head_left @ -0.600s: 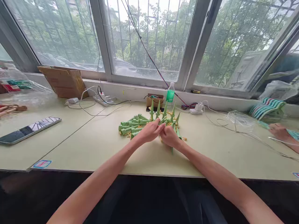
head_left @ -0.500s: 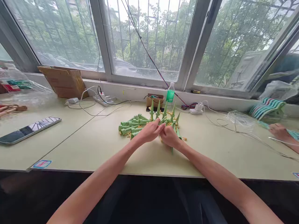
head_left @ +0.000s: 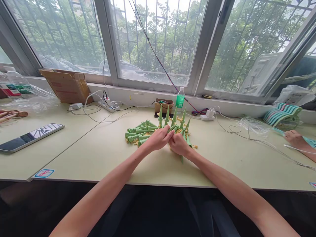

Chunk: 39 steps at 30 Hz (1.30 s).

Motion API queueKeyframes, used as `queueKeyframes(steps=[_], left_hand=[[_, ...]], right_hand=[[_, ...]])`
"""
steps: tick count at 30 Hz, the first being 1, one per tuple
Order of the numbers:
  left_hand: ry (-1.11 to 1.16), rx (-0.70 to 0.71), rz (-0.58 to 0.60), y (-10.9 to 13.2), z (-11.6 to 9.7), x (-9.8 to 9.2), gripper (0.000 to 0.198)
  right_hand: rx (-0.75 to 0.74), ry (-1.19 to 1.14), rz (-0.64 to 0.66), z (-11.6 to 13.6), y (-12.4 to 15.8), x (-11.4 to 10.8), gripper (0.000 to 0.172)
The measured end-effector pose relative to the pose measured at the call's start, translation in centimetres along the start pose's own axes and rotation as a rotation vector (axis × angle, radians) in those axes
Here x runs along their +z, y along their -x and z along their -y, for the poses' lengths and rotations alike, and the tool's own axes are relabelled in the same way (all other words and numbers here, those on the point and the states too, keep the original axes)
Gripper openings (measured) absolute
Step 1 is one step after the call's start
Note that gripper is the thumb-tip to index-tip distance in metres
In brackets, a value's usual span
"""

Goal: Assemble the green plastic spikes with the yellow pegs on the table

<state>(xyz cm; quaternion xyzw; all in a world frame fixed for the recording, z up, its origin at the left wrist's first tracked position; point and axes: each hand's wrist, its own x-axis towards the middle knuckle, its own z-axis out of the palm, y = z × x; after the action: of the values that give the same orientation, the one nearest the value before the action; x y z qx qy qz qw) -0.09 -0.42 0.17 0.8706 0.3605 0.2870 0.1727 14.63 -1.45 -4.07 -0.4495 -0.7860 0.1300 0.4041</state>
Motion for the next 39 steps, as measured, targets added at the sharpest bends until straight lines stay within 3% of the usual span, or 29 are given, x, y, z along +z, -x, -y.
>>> queueKeyframes(steps=[20, 39], left_hand=[[-0.043, -0.003, 0.013, 0.01, 0.04, -0.15, 0.033], [0.020, 0.039, -0.041, -0.03, 0.23, 0.12, 0.032]], right_hand=[[-0.047, -0.001, -0.014, -0.18, 0.09, 0.32, 0.034], [0.044, -0.123, 0.011, 0.00, 0.11, 0.21, 0.043]])
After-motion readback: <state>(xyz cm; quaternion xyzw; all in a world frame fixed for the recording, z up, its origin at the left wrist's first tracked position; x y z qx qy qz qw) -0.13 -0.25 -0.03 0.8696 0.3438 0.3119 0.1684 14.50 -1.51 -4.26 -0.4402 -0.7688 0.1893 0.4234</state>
